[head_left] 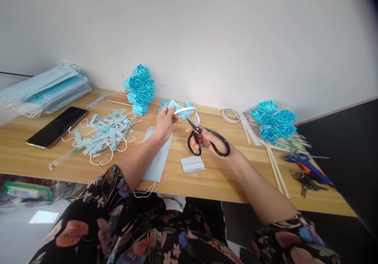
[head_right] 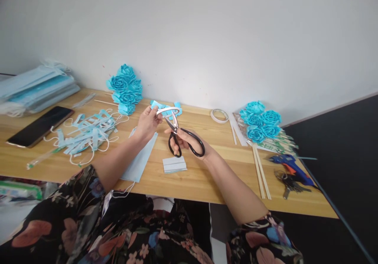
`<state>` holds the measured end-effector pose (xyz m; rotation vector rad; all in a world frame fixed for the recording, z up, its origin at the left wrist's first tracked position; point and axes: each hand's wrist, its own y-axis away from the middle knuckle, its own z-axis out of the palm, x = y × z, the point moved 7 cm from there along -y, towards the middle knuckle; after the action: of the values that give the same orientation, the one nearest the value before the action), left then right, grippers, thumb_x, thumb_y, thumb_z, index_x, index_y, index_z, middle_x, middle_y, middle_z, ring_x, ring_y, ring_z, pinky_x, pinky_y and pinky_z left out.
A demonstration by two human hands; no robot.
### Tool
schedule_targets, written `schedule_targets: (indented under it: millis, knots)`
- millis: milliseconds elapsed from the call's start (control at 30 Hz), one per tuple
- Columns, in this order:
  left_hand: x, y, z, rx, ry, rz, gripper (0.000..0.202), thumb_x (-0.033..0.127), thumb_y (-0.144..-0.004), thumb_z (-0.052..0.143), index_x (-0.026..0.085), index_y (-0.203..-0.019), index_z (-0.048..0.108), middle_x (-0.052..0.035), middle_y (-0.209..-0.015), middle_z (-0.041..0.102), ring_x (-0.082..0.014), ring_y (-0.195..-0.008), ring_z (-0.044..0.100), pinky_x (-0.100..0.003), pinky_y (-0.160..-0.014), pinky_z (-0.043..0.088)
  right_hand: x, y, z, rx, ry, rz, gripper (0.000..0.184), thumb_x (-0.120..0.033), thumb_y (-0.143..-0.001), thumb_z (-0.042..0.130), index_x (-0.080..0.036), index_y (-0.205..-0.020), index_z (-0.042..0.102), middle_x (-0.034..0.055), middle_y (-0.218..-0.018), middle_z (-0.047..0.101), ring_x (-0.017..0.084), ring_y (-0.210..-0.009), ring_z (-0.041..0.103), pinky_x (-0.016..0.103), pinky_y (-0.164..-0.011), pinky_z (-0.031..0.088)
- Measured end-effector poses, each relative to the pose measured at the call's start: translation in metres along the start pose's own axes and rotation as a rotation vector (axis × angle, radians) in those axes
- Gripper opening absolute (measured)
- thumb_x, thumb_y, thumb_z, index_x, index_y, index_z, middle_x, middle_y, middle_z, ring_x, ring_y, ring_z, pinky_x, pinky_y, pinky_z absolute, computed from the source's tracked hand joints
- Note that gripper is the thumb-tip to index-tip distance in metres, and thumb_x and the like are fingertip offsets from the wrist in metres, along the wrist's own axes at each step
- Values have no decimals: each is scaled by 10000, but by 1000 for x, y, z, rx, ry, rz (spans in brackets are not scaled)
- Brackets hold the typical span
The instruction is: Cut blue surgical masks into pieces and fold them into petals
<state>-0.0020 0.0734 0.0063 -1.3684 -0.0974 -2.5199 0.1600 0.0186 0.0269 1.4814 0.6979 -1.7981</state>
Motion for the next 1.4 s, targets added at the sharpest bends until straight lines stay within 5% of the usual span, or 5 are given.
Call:
schedule_targets:
  millis: [267,700,1400]
  knots:
    - [-10,10,7,-27,0,-59,247,330,-892,689,180,-798,518,59,-608,488,-64,-542,463,-185,-538,390,26,-6,6,-41,-250,39,593,-632,-899,576,-139,-1219,647,25,-761,624,130,-621,570,280,-559,531]
    - [-13,17,16,-91,6,-40,257,359,-836,740,178,-814,559,53,-668,469,-62,-575,431,-183,-561,411,31,-5,7,-51,-201,19,646,-660,-898,562,-146,-1285,624,1,-723,604,109,-566,555,252,-532,496]
    - [-11,22,21,-100,-46,-68,227,313,-895,681,178,-796,528,47,-648,491,-65,-567,451,-186,-569,401,23,-4,-1,131,-269,-29,641,-684,-857,598,-149,-1198,683,-14,-659,557,99,-507,460,246,-466,490]
